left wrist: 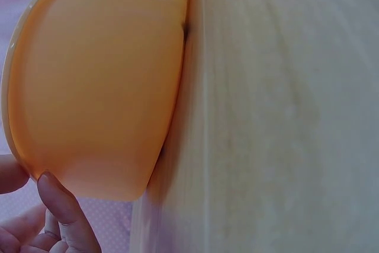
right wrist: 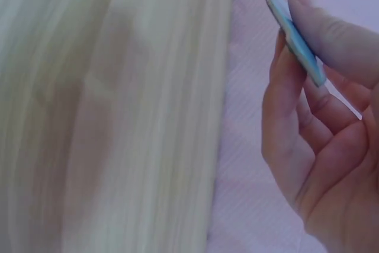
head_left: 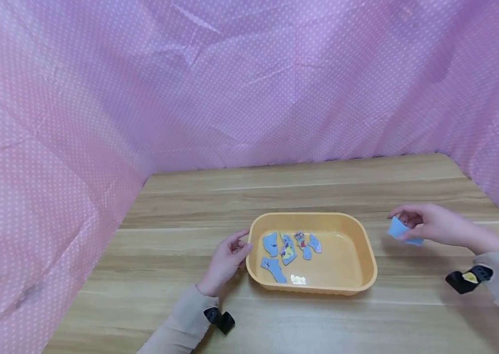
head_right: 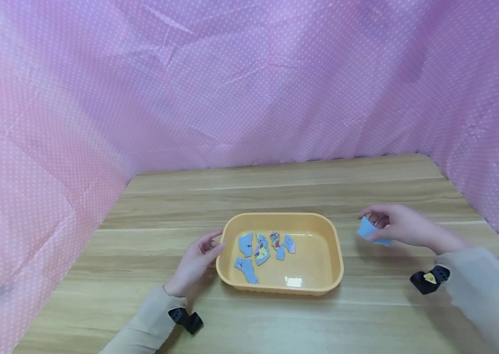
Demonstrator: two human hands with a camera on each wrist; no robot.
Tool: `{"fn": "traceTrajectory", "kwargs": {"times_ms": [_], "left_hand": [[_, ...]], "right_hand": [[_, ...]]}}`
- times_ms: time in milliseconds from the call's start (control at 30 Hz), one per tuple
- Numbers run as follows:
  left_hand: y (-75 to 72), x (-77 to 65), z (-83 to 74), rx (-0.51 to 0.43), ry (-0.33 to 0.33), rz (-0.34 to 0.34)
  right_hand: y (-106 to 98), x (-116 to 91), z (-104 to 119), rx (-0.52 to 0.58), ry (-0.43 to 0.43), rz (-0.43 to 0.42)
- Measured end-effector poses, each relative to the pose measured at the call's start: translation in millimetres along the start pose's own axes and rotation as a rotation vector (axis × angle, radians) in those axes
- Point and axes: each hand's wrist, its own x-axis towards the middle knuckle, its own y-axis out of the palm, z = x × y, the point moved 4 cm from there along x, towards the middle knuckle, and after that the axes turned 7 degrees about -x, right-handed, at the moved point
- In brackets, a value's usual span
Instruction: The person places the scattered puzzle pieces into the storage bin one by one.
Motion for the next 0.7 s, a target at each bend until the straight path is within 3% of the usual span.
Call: {"fn": "traceTrajectory", "kwargs": {"times_ms": [367, 700], "left_hand": [[0.8, -0.6, -3.4, -0.011, 0.011, 0.004], [1.0, 1.0, -1.4, 0.0, -0.003, -0.008]], "right_hand": [[3.7, 25.9, 49.4, 0.175, -0.079, -0.05], [10.8, 56.3, 94.5, 0.275, -0.057, 0.01]]}}
